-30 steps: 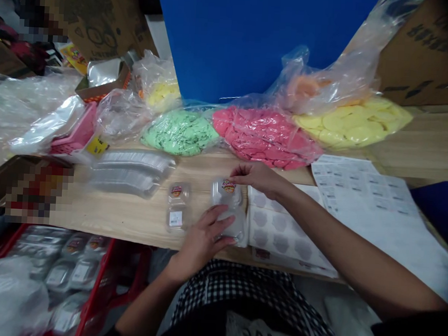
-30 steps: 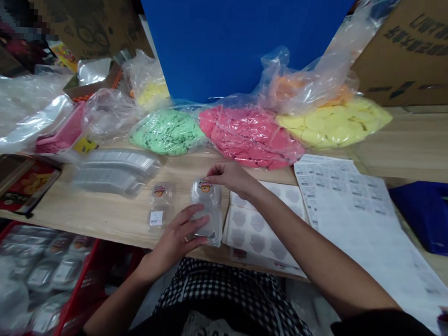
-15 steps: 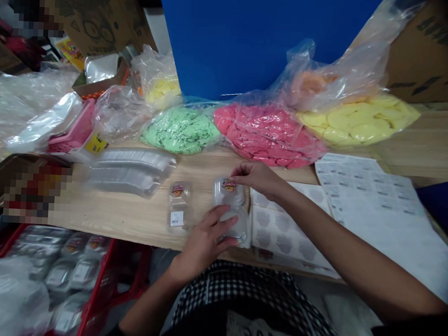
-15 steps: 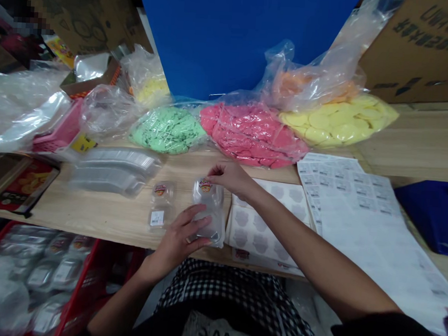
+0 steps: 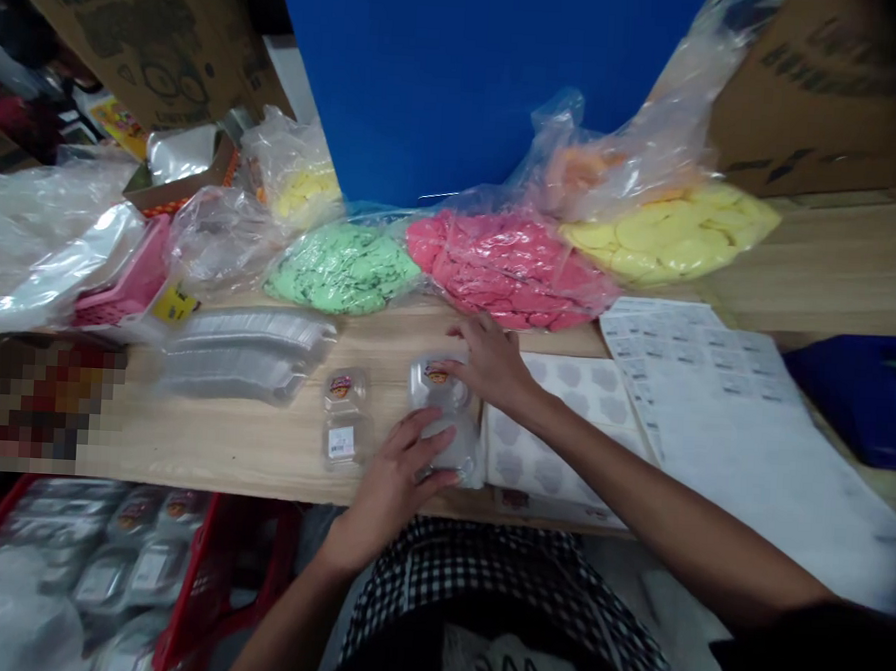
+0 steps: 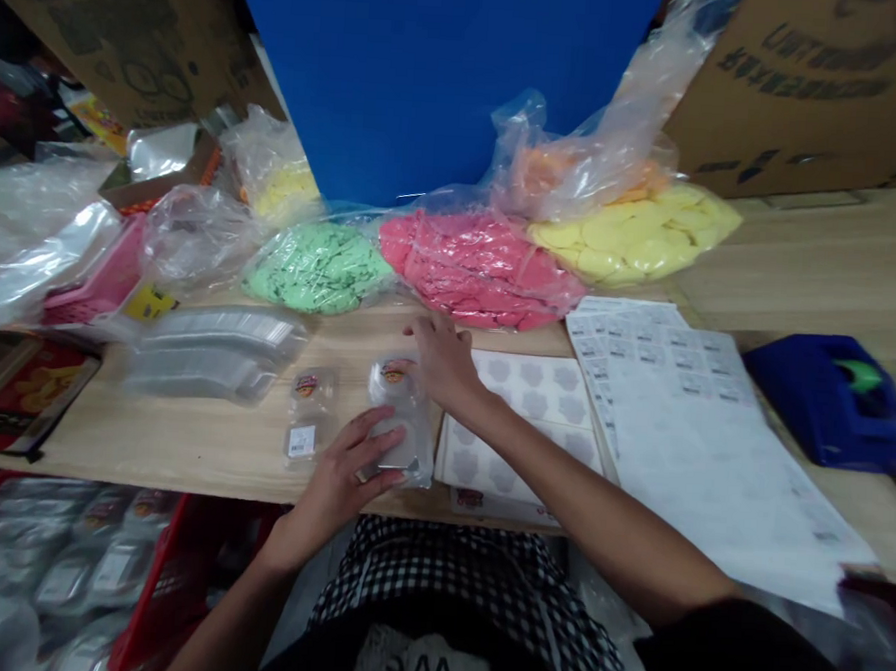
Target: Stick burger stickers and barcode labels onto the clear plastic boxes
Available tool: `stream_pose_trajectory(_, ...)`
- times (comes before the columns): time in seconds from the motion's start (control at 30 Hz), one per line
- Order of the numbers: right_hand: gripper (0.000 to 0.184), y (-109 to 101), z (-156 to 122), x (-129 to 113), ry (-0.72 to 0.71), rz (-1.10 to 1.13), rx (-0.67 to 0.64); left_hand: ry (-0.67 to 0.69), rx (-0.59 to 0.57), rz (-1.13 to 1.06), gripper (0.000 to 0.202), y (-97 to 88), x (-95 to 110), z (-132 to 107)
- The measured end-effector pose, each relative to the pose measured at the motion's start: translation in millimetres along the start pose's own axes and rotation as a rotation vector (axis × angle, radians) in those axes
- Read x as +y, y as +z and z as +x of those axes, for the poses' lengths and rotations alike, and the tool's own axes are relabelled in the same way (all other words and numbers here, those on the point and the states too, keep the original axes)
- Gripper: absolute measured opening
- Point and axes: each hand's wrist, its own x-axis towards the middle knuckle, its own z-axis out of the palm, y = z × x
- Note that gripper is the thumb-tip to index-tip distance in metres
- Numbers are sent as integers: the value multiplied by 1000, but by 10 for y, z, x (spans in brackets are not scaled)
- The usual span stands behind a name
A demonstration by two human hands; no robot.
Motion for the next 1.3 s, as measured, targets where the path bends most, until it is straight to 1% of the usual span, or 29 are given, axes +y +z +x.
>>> stream_pose_trajectory(0.07,31,-82,-79,134,12,-13,46,-8,0,15,37,-5,-9,2)
stream_pose_trajectory(0.1,28,-145,-147,241,13,-16,71,-13,-4,32,36,-7,-21,5)
stream_pose_trajectory(0.17,24,-308,-360,530,29,-42,151,-16,-16,75,35,-13,-53,16)
stream_pose_trajectory(0.23,27,-493,-687,879,92,-103,260,14,-10,131,39,-24,-56,34)
stream_pose_trajectory(0.27,29,-583,-885,1058,141,-136,306,36,14,162,42,-32,-32,43)
stream_pose_trajectory(0.33,32,-741,-1317,1389,212,-203,354,89,114,203,47,-41,83,57)
stream_pose_trajectory(0.4,36,-854,-1741,1641,236,-281,303,143,213,187,46,-14,266,68)
stream_pose_trajectory(0.43,41,-891,-1933,1728,239,-322,251,166,231,153,42,22,367,76)
stream_pose_trajectory(0.47,47,-915,-2105,1791,243,-355,193,187,218,108,38,76,464,86)
stream_pose_trajectory(0.5,53,-927,-2253,1833,242,-374,132,203,180,60,34,147,550,101)
stream_pose_trajectory(0.57,61,-924,-2476,1876,234,-372,32,214,80,-45,26,326,681,143)
stream_pose_trajectory(0.6,59,-913,-2554,1887,225,-351,5,203,32,-103,22,422,728,172)
stream_pose_trajectory(0.67,48,-892,-2656,1907,209,-288,11,130,-60,-230,17,602,798,245)
stream_pose_trajectory(0.73,39,-889,-2712,1924,215,-201,81,-30,-165,-380,15,748,863,339)
stream_pose_trajectory(0.8,37,-917,-2743,1914,287,-100,215,-250,-262,-579,20,871,938,458)
stream_pose_trajectory(0.83,37,-944,-2752,1889,335,-52,290,-363,-288,-706,26,932,978,531)
stream_pose_trajectory(0.87,37,-977,-2755,1850,368,-9,350,-468,-296,-840,33,995,1016,615)
stream_pose_trajectory(0.9,38,-1013,-2754,1794,371,23,383,-559,-288,-969,40,1061,1050,710)
stream_pose_trajectory(0.93,38,-1049,-2749,1723,340,40,384,-635,-268,-1081,46,1129,1077,814)
stream_pose_trajectory(1.0,38,-1106,-2734,1553,192,28,309,-745,-246,-1224,52,1261,1098,1037)
stream_pose_trajectory(1.07,40,-1125,-2728,1378,47,-26,225,-769,-235,-1302,51,1376,1064,1240)
stream_pose_trajectory(1.13,42,-1112,-2734,1236,-34,-74,147,-735,-142,-1324,50,1466,982,1372)
stream_pose_trajectory(1.2,48,-1090,-2734,1158,-56,-78,49,-708,-31,-1305,50,1530,878,1410)
stream_pose_trajectory(1.23,51,-1083,-2718,1146,-50,-68,15,-709,0,-1294,50,1552,831,1397)
stream_pose_trajectory(1.27,52,-1078,-2687,1152,-38,-56,6,-716,6,-1290,49,1567,794,1369)
stream_pose_trajectory(1.3,51,-1076,-2636,1173,-16,-47,28,-721,-7,-1292,48,1575,769,1331)
